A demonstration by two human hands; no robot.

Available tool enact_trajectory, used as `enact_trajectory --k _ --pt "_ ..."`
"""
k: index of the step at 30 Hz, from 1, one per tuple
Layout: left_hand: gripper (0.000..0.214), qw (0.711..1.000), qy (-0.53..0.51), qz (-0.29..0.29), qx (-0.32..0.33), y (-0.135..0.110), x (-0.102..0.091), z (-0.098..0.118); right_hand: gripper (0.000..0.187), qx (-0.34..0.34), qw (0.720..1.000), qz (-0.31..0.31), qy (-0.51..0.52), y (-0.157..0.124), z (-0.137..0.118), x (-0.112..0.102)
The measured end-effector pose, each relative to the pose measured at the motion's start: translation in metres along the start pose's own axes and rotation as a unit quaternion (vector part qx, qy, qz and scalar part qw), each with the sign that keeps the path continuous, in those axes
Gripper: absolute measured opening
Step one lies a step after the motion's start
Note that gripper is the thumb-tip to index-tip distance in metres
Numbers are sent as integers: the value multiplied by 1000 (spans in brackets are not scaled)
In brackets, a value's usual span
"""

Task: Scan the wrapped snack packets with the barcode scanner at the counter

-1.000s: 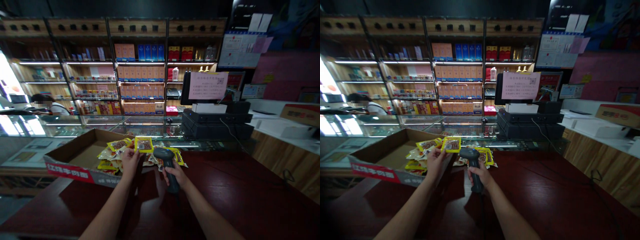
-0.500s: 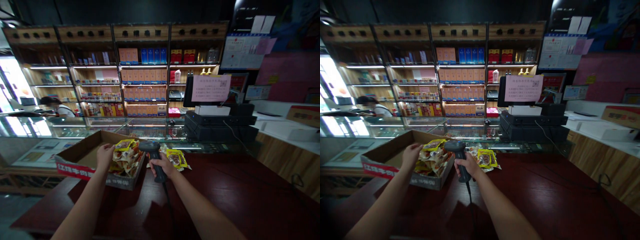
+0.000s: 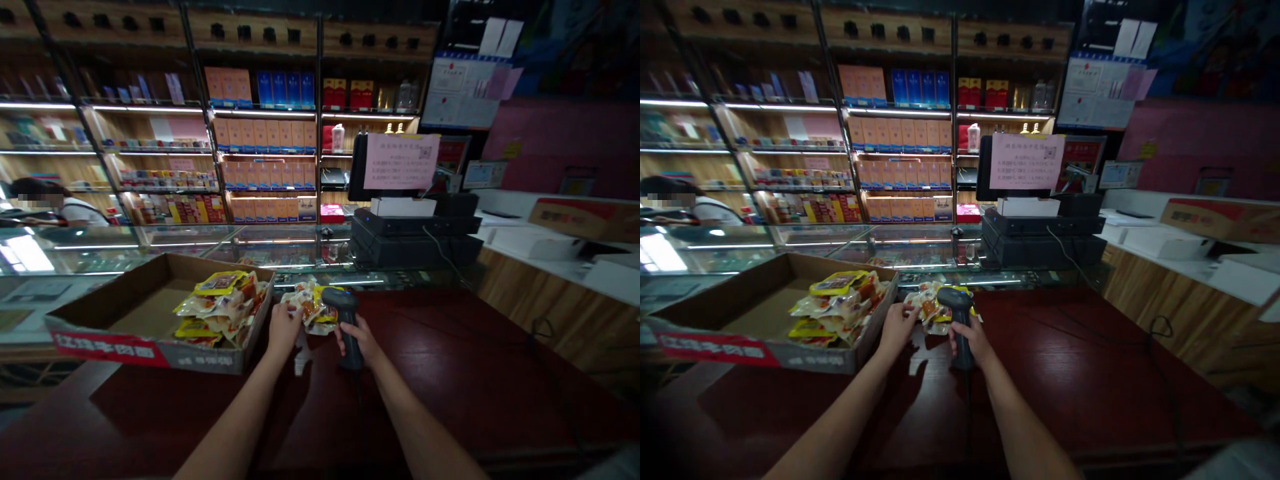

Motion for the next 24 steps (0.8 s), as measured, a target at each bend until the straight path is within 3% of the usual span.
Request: enact_trajectory --k 2,5,11,13,16,19,24 --pt "38 993 69 -63 -67 -5 21 -8 32 -1 1000 19 13 -2 6 -11" --pt "50 975 122 -139 -121 -11 35 -18 33 -1 1000 17 11 0 15 -17" --pt "57 959 93 -200 -176 -9 46 -32 40 27 999 -25 -20 2 26 -6" --pt "48 963 53 -181 -195 -7 51 -41 44 35 998 -36 -23 2 28 -3" --pt "38 959 -89 -146 -227 -6 56 -59 40 29 999 -36 -22 1 28 -2" --pt "32 947 -211 -77 -231 -2 49 -71 37 24 999 -28 -24 1 25 -4" --pt "18 959 -228 38 -165 7 25 -65 38 19 999 -18 -21 1 21 -8"
Point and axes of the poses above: each hand's wrist, its own y-axis towards the middle knuckle, its own x-axis out of the palm, z = x × y, the point moved 4 cm from there along y, towards the middle knuckle, and after that the axes turned 7 degrees about z, right-handed, at the moved point
